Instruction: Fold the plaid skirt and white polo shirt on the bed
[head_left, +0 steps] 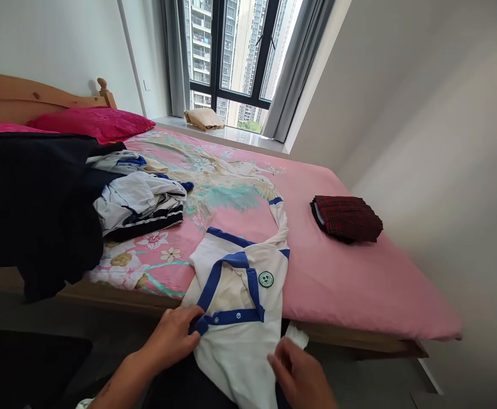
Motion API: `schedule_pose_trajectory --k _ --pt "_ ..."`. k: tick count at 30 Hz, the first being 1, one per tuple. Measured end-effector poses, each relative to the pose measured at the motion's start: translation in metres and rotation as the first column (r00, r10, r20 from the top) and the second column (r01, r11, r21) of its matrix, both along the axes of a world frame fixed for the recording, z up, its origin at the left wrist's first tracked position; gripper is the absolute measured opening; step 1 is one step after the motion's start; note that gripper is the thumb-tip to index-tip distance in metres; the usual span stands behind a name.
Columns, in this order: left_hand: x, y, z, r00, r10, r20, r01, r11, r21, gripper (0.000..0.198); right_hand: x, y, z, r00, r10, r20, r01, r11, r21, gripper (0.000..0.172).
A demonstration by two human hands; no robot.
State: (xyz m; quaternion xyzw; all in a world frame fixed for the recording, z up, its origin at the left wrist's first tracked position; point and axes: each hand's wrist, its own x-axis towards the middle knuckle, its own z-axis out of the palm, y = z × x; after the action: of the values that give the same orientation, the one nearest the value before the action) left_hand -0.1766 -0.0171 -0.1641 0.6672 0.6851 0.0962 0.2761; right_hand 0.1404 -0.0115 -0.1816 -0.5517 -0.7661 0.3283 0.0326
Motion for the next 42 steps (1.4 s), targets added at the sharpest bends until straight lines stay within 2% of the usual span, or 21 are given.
schedule_pose_trajectory --k 3,5,8,10,13,16,19,23,27,31,35,42 --pt "0.023 0.007 0.009 1.0 0.013 0.022 -0.015 0.995 0.097 0.028 -0.025 0.033 0.029 0.986 -0.046 -0.162 0.093 0.95 0.296 0.026" --pt "0.042 0.014 0.014 1.0 0.015 -0.001 -0.015 0.992 0.123 0.024 -0.045 0.056 0.037 0.983 -0.056 -0.173 0.121 0.911 0.393 0.024" --pt "0.065 0.022 0.016 0.997 0.067 0.026 -0.069 0.994 0.088 0.024 -0.068 0.08 0.03 0.99 -0.084 -0.113 0.121 0.917 0.381 0.019" --pt "0.073 0.025 0.014 0.989 0.123 0.08 -0.128 0.99 0.055 0.025 -0.077 0.086 0.02 0.986 -0.079 -0.149 0.127 0.929 0.347 0.013" --pt "0.075 0.029 0.01 0.967 0.138 0.213 -0.143 0.99 0.012 0.015 -0.078 0.084 0.012 0.947 -0.033 -0.321 0.147 0.93 0.337 0.01" --pt "0.074 0.029 0.008 0.907 0.108 0.406 -0.109 0.994 -0.021 0.023 -0.072 0.078 0.013 0.902 0.003 -0.431 0.169 0.917 0.361 0.009" --pt "0.079 0.027 0.006 0.824 0.112 0.555 -0.104 0.993 -0.046 0.03 -0.065 0.073 0.019 0.884 0.075 -0.462 0.139 0.9 0.412 0.007" --pt "0.091 0.023 0.001 0.736 0.159 0.658 -0.166 0.985 -0.052 0.032 -0.059 0.066 0.026 0.872 0.143 -0.467 0.075 0.906 0.417 0.004" --pt "0.101 0.02 -0.003 0.71 0.18 0.681 -0.253 0.967 0.008 0.028 -0.055 0.057 0.03 0.875 0.194 -0.443 0.008 0.91 0.415 0.007" --pt "0.108 0.017 0.0 0.743 0.158 0.65 -0.274 0.958 0.081 0.025 -0.052 0.053 0.025 0.86 0.133 -0.493 0.06 0.933 0.356 0.01" --pt "0.112 0.016 0.007 0.794 0.145 0.591 -0.271 0.954 0.13 0.023 -0.05 0.054 0.015 0.793 0.018 -0.609 0.107 0.98 0.168 0.015" --pt "0.114 0.021 0.004 0.814 0.145 0.563 -0.253 0.96 0.119 0.022 -0.044 0.062 0.01 0.681 -0.087 -0.727 0.028 0.995 -0.094 0.023"
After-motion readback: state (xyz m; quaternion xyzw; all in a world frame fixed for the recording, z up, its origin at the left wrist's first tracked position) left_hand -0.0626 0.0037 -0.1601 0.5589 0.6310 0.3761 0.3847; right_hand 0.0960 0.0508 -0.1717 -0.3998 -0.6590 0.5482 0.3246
